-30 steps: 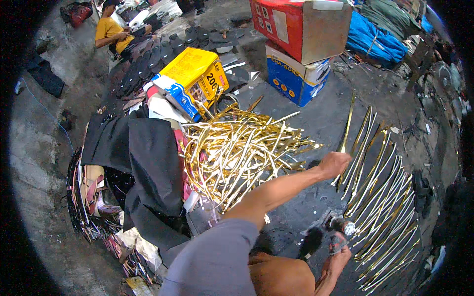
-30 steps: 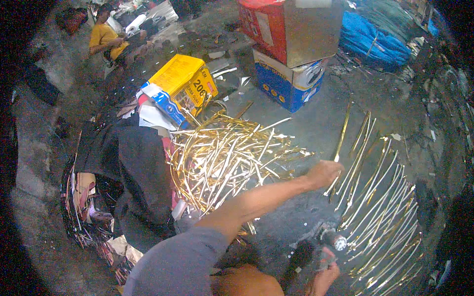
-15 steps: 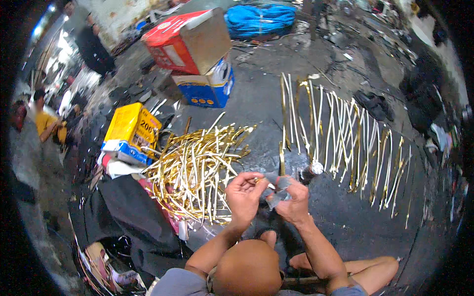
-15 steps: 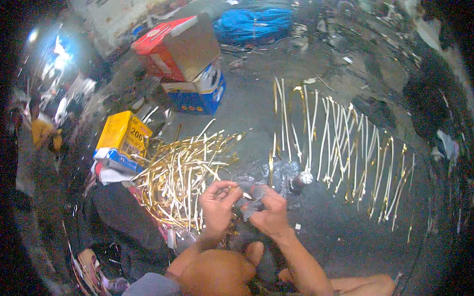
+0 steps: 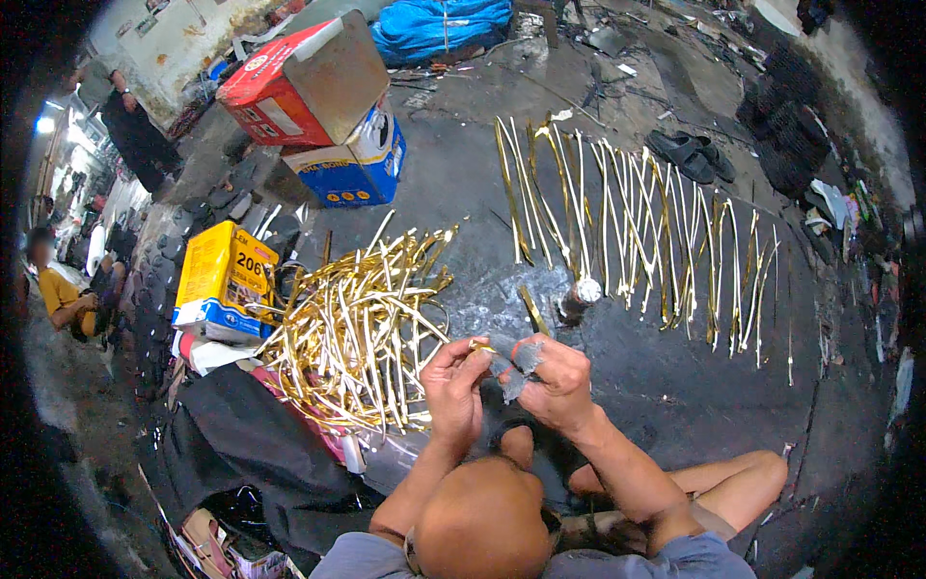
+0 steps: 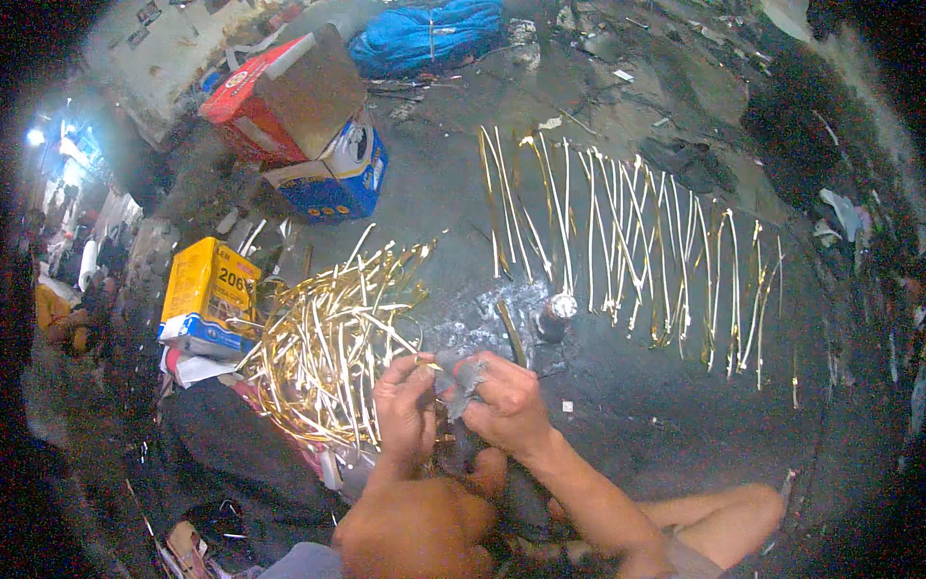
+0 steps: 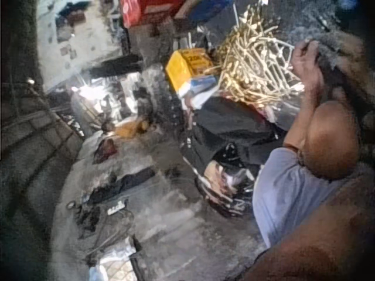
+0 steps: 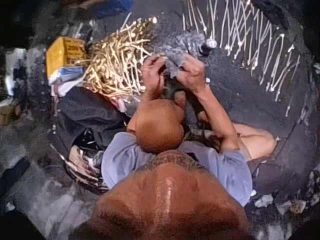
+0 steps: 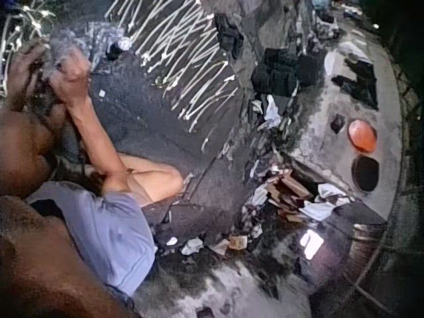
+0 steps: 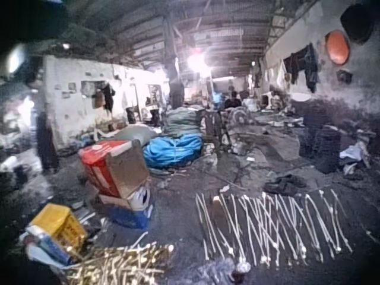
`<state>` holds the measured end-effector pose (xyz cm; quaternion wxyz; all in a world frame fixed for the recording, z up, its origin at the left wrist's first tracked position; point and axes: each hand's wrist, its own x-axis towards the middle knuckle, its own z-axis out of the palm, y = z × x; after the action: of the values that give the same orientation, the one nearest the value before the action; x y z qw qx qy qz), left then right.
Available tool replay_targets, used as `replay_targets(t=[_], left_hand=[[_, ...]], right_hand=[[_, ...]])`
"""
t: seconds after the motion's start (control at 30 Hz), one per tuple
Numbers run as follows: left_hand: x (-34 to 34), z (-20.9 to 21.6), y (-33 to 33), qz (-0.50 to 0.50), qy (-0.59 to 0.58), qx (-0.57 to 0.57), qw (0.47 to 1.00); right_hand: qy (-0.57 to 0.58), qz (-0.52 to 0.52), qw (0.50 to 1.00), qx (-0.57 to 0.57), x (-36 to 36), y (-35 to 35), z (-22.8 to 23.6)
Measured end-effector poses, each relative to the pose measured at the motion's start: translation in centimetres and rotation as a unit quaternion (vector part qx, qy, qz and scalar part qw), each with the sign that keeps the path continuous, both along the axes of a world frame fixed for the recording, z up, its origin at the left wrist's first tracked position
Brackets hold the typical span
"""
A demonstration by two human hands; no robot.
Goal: The person sits on the floor and repeatedly picks up thin gold and white strips, applies a white substance from a small container to one end, and places the strips on the floor. The person also uses a handheld tool to press or adjust the strips.
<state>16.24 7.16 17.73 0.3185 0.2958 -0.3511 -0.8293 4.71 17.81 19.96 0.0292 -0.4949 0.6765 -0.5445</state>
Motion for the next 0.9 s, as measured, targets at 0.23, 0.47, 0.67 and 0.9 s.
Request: replay_targets(t=[0.23,0.47,0.67,0.9], left_hand=[[-0.2,1.8,0.1,0.008,-0.008,-0.058,0.998],[-0.6,3.7,-0.9,0.016,0.066,-0.072,0.995],[-2.5,3.9,-8.0,0.126,0.061,-0.065,0.988],[-3.9,-7.7,-22.7,0.134,-0.067,0.006,0.989]], right_hand=[[0.092,0.006,0.996,-0.014,-0.2,0.9,1.2],[0.063,0.066,0.996,-0.005,-0.7,3.4,3.0],[0.064,0.043,0.995,0.058,-0.9,8.0,0.3],[-0.009,-0.044,0.974,0.222,0.0,16.6,-2.4]])
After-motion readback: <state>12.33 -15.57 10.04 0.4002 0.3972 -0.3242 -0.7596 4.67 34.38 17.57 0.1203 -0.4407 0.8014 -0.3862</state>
